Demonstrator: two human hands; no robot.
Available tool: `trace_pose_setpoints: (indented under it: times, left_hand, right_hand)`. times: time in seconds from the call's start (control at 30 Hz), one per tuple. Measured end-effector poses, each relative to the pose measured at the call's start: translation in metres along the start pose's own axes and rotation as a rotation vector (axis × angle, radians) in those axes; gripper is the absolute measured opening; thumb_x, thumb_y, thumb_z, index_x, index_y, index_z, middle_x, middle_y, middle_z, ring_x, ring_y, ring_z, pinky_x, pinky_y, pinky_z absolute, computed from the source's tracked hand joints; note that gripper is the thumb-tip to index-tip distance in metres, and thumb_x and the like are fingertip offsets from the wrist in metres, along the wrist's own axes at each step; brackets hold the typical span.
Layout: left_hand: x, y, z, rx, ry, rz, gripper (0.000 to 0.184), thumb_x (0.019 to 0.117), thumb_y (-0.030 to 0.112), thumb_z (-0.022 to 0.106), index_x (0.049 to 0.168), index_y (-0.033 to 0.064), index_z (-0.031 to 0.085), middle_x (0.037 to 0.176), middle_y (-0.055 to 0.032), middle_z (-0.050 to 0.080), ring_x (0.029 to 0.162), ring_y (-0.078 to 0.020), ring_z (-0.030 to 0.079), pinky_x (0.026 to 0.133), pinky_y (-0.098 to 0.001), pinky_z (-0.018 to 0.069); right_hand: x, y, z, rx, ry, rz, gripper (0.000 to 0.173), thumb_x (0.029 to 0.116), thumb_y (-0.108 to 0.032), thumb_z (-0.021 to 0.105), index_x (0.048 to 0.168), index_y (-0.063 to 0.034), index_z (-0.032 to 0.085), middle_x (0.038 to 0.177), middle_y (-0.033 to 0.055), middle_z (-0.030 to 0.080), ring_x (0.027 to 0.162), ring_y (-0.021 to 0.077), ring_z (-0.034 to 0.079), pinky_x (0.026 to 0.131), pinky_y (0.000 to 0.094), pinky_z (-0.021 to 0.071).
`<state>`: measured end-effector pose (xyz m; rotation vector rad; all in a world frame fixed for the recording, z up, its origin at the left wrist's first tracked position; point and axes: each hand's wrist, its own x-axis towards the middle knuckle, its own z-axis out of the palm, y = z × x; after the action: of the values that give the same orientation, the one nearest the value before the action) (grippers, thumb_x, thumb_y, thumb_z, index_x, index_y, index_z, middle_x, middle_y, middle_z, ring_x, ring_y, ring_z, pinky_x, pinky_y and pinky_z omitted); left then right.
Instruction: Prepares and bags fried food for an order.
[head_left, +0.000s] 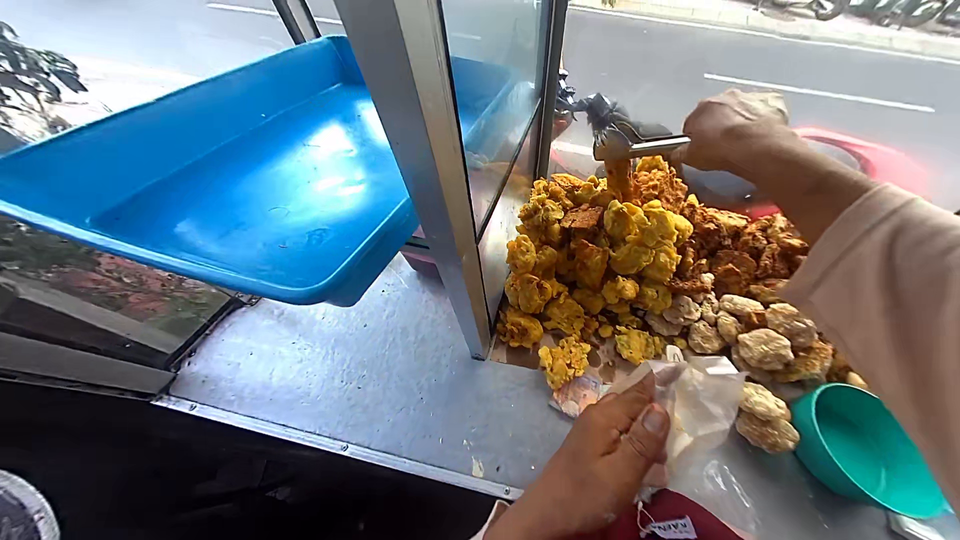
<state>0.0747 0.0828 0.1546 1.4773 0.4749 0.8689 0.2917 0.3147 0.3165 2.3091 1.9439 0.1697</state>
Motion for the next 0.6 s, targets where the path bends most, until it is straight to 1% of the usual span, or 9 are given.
trace_pose_setpoints:
  times: [0.07,0.2,0.33,0.37,0.4,0.43,0.47,0.53,0.6]
  left_hand:
    - [0.004,-0.002,-0.003,-0.005,0.013,-0.009,0.063,0.1115,0.041,0.029,0.147,-0.0083,0.047,0.123,-0.0148,0.066,0.101,-0.0052,0.064,0.096,-0.0266,0.0519]
    - [0.010,-0.006,-0.011,-0.050,0.047,-0.039,0.061,0.1115,0.040,0.029,0.141,-0.0095,0.051,0.120,-0.0110,0.066,0.101,-0.0022,0.063,0.096,-0.0237,0.0517]
    - [0.013,-0.007,-0.009,-0.050,0.025,-0.046,0.063,0.1114,0.041,0.028,0.145,-0.0082,0.048,0.134,-0.0138,0.061,0.111,-0.0024,0.061,0.102,-0.0236,0.0479]
    - [0.013,-0.008,-0.009,-0.043,0.040,-0.054,0.064,0.1112,0.042,0.028,0.143,-0.0082,0.050,0.127,-0.0117,0.064,0.109,-0.0031,0.062,0.102,-0.0250,0.0485]
    - [0.014,-0.009,-0.009,-0.049,0.074,-0.068,0.063,0.1110,0.043,0.029,0.139,-0.0073,0.054,0.113,-0.0067,0.068,0.104,-0.0039,0.063,0.100,-0.0267,0.0497]
    - [0.015,-0.011,-0.009,-0.061,0.117,-0.093,0.059,0.1107,0.043,0.028,0.129,-0.0046,0.058,0.097,0.0008,0.068,0.095,-0.0027,0.064,0.095,-0.0266,0.0520]
    - [0.016,-0.011,-0.011,-0.098,0.154,-0.131,0.056,0.1106,0.041,0.028,0.127,-0.0044,0.058,0.089,0.0041,0.067,0.089,-0.0030,0.065,0.092,-0.0272,0.0543]
    - [0.016,-0.011,-0.014,-0.183,0.224,-0.193,0.051,0.1109,0.035,0.024,0.122,-0.0019,0.057,0.084,0.0040,0.067,0.084,-0.0054,0.066,0.088,-0.0280,0.0563]
    - [0.016,-0.010,-0.015,-0.237,0.283,-0.224,0.050,0.1106,0.032,0.021,0.122,-0.0013,0.056,0.085,0.0019,0.067,0.083,-0.0073,0.067,0.086,-0.0282,0.0571]
  right_hand:
    - [0.007,0.010,0.005,0.037,-0.018,0.009,0.036,0.0962,-0.033,0.069,0.092,0.0028,0.070,0.102,0.0316,0.067,0.105,0.0521,0.063,0.079,0.0729,0.0447]
    - [0.011,0.042,0.012,0.240,0.036,0.027,0.038,0.0974,-0.038,0.069,0.100,-0.0005,0.073,0.106,0.0323,0.067,0.106,0.0540,0.062,0.079,0.0767,0.0428]
    - [-0.001,0.067,0.015,0.402,0.083,0.035,0.037,0.0984,-0.039,0.068,0.107,-0.0030,0.074,0.106,0.0310,0.067,0.104,0.0527,0.061,0.080,0.0776,0.0407]
    - [-0.006,0.070,0.016,0.420,0.088,0.034,0.036,0.0984,-0.038,0.069,0.108,-0.0036,0.075,0.107,0.0306,0.068,0.105,0.0527,0.061,0.082,0.0780,0.0406]
    - [-0.013,0.074,0.018,0.444,0.092,0.021,0.034,0.0988,-0.036,0.069,0.107,-0.0036,0.075,0.105,0.0297,0.068,0.103,0.0515,0.062,0.081,0.0771,0.0409]
    - [-0.023,0.079,0.019,0.482,0.101,-0.004,0.032,0.0991,-0.034,0.068,0.106,-0.0035,0.075,0.101,0.0277,0.068,0.096,0.0478,0.063,0.079,0.0746,0.0421]
    - [-0.037,0.085,0.020,0.534,0.116,-0.052,0.029,0.1001,-0.031,0.067,0.104,-0.0025,0.074,0.093,0.0242,0.067,0.086,0.0410,0.061,0.074,0.0689,0.0431]
    - [-0.075,0.101,0.023,0.627,0.165,-0.179,0.025,0.1012,-0.027,0.064,0.103,-0.0034,0.073,0.082,0.0139,0.065,0.071,0.0242,0.056,0.066,0.0540,0.0444]
    - [-0.115,0.127,0.036,0.642,0.247,-0.269,0.028,0.0982,-0.035,0.062,0.107,-0.0111,0.074,0.076,0.0007,0.065,0.058,0.0059,0.053,0.055,0.0333,0.0474]
